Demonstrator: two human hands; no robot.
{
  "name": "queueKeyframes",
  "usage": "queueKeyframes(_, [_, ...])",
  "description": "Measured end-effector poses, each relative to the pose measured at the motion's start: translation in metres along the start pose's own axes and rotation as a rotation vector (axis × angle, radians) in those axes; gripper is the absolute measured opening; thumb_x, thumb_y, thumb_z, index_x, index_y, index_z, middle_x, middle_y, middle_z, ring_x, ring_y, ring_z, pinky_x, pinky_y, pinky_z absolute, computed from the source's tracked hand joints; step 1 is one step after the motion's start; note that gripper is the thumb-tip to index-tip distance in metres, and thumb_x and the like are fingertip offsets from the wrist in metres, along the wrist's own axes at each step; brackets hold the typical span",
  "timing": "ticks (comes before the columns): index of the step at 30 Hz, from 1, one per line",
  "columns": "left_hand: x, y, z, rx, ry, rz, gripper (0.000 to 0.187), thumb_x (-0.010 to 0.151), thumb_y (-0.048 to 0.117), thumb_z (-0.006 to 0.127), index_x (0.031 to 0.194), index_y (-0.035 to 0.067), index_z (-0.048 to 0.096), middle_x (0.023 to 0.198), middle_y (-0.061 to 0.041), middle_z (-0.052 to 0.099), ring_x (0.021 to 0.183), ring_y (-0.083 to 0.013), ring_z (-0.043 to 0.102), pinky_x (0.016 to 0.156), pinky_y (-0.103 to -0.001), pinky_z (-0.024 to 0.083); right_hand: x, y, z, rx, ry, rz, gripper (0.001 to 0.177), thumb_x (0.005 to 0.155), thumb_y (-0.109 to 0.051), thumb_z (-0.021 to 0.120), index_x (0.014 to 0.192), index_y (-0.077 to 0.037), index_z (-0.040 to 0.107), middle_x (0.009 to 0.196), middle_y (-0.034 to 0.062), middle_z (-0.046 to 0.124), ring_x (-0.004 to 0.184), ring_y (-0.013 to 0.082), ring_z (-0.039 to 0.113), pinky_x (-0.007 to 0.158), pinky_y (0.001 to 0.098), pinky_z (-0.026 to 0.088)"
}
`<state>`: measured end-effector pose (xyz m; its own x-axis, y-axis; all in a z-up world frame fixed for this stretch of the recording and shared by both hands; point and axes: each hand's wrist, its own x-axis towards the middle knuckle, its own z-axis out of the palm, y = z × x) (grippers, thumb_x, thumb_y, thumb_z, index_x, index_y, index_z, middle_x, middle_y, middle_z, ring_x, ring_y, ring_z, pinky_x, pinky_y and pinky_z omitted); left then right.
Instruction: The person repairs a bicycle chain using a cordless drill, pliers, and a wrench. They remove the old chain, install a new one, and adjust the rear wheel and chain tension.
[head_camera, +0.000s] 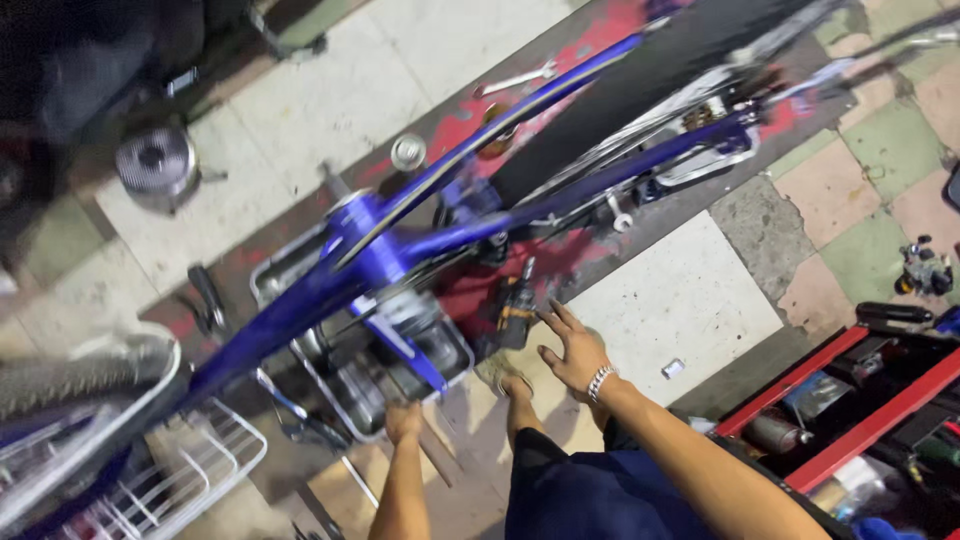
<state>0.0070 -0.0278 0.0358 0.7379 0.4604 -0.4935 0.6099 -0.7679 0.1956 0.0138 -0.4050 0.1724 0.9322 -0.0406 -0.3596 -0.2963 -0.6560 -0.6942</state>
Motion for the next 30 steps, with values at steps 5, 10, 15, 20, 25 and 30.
queueKeyframes(5, [-0.066,0.086,0.018,0.075,-0.392,0.222,0.051,0.072,0.038,0.076,0.107,0.001,0.072,0.107,-0.025,0.072,0.103,-0.0400,0.070,0.090,-0.046,0.054,-0.012,0.091,-0.046,0.361,0.113,0.415,0.056,0.093,-0.040,0.068,0.139,-0.011,0.058,0.135,0.0150,0.071,0.122,0.0269,0.072,0.099,0.0391,0.061])
queueKeyframes(10, [-0.139,0.216,0.100,0.246,-0.788,0.436,0.040,0.073,0.028,0.077,0.106,0.006,0.076,0.106,-0.018,0.075,0.102,-0.0312,0.073,0.091,-0.039,0.055,-0.014,0.202,-0.112,-0.143,0.504,0.285,0.077,0.072,-0.058,0.074,0.126,-0.005,0.080,0.121,0.0270,0.073,0.107,0.0357,0.071,0.088,0.0437,0.055])
queueKeyframes(15, [-0.190,0.414,0.228,0.181,-0.552,0.821,0.046,0.072,0.034,0.082,0.107,0.007,0.073,0.106,-0.016,0.075,0.101,-0.0326,0.070,0.086,-0.042,0.055,0.007,0.319,-0.179,0.420,0.367,0.396,0.039,0.087,-0.042,0.076,0.108,-0.009,0.079,0.127,0.0139,0.075,0.120,0.0270,0.070,0.104,0.0366,0.053])
queueKeyframes(20, [-0.176,0.587,0.334,0.056,-0.487,0.801,0.038,0.078,0.037,0.076,0.102,0.008,0.074,0.103,-0.017,0.077,0.098,-0.0337,0.074,0.085,-0.043,0.056,0.011,0.390,-0.249,0.486,0.379,0.348,0.052,0.082,-0.033,0.077,0.126,-0.008,0.066,0.125,0.0146,0.073,0.111,0.0275,0.071,0.095,0.0374,0.055])
queueKeyframes(25, [-0.136,0.713,0.400,0.161,-0.199,0.736,0.034,0.079,0.036,0.078,0.098,0.008,0.075,0.101,-0.018,0.075,0.100,-0.0383,0.071,0.089,-0.048,0.055,-0.002,0.464,-0.268,0.694,0.221,0.602,0.047,0.088,-0.028,0.075,0.130,-0.009,0.067,0.118,0.0130,0.075,0.107,0.0221,0.074,0.094,0.0329,0.058])
queueKeyframes(30, [-0.119,0.790,0.436,0.165,-0.084,0.478,0.062,0.080,0.042,0.081,0.124,0.004,0.059,0.117,-0.023,0.069,0.111,-0.0432,0.065,0.095,-0.052,0.051,-0.041,0.542,-0.227,0.860,0.304,0.584,0.043,0.086,-0.014,0.069,0.126,-0.002,0.066,0.115,0.0128,0.078,0.104,0.0213,0.077,0.091,0.0333,0.059])
